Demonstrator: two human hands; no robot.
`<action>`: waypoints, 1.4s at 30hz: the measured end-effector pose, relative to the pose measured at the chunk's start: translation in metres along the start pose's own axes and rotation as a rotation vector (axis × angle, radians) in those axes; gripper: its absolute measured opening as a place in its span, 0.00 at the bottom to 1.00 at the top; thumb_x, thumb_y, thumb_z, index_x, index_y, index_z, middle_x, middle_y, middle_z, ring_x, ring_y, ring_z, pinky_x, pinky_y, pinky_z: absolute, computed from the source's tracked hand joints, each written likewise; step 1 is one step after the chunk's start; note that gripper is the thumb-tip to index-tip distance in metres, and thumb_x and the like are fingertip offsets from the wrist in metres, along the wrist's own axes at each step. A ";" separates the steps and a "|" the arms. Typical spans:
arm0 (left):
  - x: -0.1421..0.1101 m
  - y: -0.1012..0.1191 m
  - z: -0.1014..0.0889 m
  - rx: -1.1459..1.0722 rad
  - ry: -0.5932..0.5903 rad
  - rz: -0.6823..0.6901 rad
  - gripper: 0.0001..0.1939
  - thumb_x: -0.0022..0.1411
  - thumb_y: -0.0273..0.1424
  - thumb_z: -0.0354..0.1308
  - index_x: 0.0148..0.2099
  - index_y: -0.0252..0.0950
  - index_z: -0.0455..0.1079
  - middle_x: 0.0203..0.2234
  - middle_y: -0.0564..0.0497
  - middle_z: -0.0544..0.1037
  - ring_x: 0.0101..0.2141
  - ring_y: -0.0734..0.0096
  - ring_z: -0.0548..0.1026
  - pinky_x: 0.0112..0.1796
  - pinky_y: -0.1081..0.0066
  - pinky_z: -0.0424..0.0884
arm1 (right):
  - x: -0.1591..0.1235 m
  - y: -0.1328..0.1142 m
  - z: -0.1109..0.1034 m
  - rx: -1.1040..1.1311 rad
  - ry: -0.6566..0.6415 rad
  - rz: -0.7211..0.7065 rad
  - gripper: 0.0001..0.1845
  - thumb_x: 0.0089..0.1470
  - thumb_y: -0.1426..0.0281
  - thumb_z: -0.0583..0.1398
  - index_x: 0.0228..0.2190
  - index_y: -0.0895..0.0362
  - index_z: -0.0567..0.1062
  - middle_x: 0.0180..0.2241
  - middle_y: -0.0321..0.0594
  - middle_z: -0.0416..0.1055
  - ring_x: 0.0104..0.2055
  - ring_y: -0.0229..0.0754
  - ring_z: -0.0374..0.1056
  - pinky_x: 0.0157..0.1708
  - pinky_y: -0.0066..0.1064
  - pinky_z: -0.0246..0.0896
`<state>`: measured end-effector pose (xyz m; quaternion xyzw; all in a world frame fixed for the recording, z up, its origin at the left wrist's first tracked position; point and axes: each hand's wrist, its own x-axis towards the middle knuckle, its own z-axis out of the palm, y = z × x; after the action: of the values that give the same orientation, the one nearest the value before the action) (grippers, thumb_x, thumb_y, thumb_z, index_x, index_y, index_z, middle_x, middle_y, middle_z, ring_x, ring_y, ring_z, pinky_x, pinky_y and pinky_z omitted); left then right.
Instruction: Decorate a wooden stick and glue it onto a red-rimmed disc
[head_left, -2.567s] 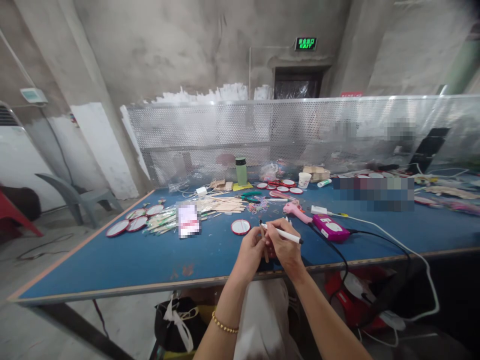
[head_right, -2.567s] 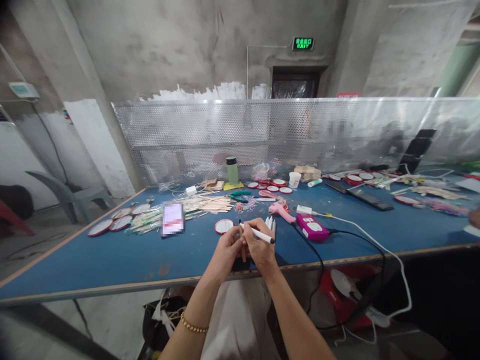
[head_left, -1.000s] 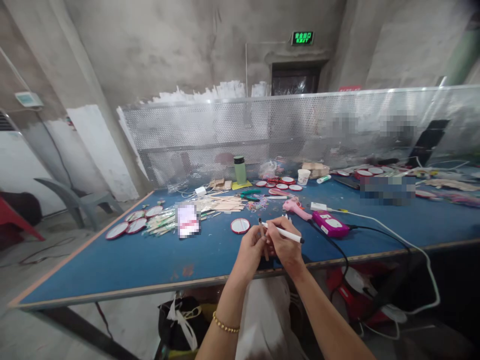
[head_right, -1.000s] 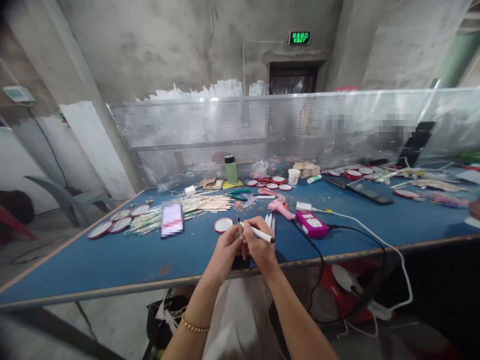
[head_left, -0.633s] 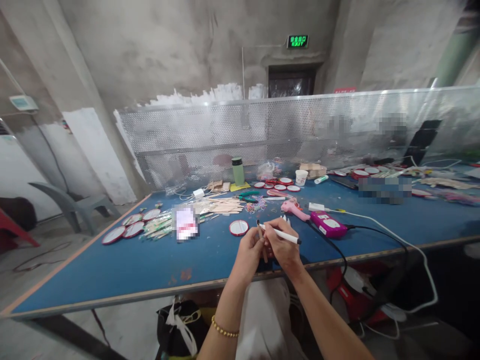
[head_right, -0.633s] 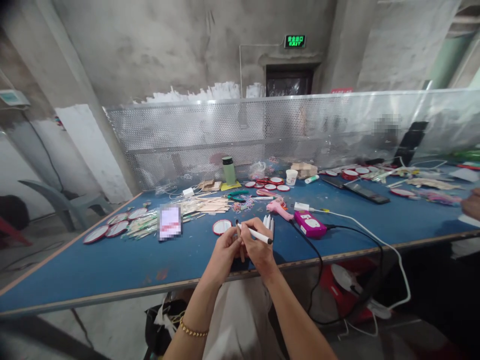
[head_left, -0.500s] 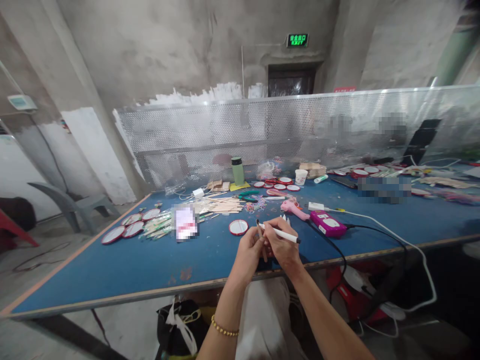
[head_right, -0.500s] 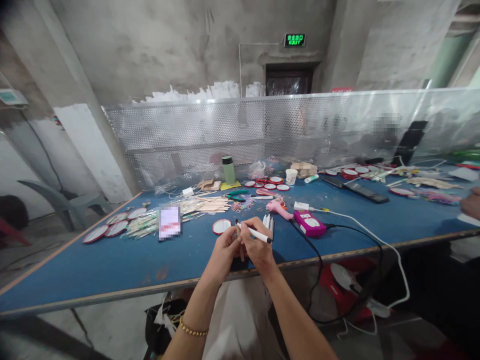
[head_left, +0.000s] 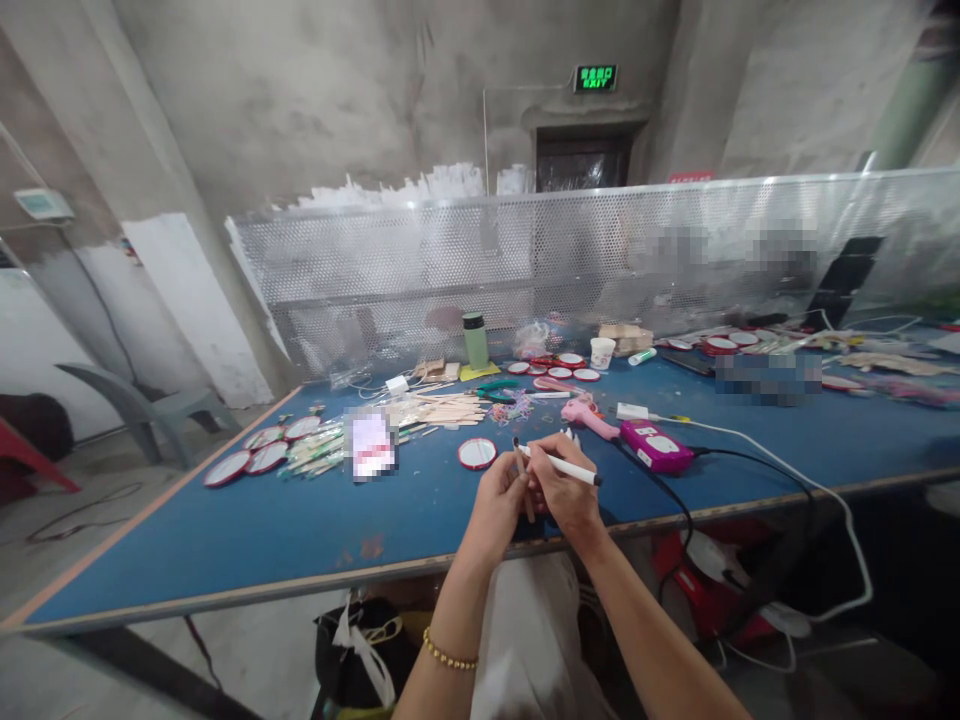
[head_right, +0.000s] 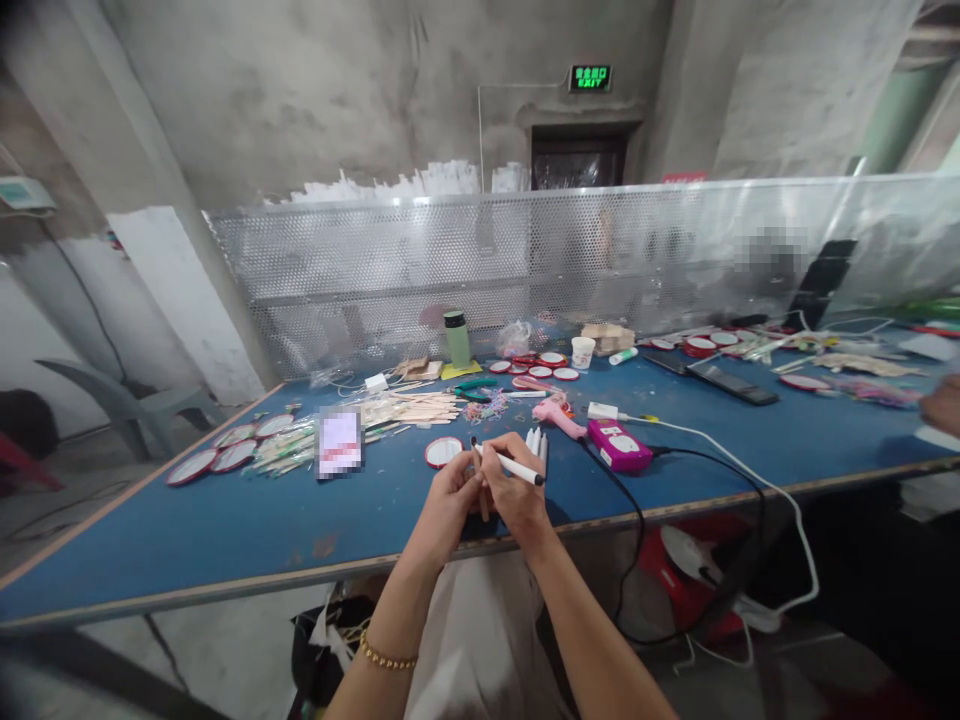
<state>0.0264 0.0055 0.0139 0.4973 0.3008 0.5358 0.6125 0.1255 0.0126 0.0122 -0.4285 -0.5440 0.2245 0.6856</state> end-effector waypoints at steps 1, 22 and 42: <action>0.000 0.000 0.000 -0.004 0.000 0.000 0.24 0.45 0.45 0.69 0.37 0.34 0.68 0.23 0.57 0.68 0.23 0.75 0.68 0.26 0.72 0.71 | 0.000 0.000 0.000 -0.002 0.001 0.003 0.12 0.53 0.61 0.59 0.23 0.55 0.71 0.18 0.32 0.68 0.18 0.35 0.63 0.17 0.26 0.61; 0.000 0.002 0.000 -0.022 -0.015 -0.021 0.26 0.44 0.45 0.70 0.39 0.34 0.69 0.24 0.56 0.71 0.24 0.74 0.71 0.27 0.70 0.73 | 0.000 0.001 0.000 0.004 0.038 0.002 0.12 0.53 0.62 0.59 0.23 0.55 0.71 0.17 0.31 0.67 0.17 0.35 0.62 0.17 0.26 0.60; 0.000 0.001 -0.001 0.004 -0.004 -0.010 0.24 0.45 0.44 0.69 0.39 0.34 0.69 0.24 0.56 0.70 0.23 0.74 0.70 0.26 0.71 0.72 | -0.002 0.003 0.000 0.004 0.022 0.020 0.12 0.54 0.61 0.59 0.23 0.54 0.71 0.17 0.31 0.66 0.18 0.36 0.63 0.17 0.26 0.61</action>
<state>0.0252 0.0053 0.0147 0.4982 0.3031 0.5312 0.6146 0.1259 0.0128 0.0086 -0.4349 -0.5314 0.2279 0.6903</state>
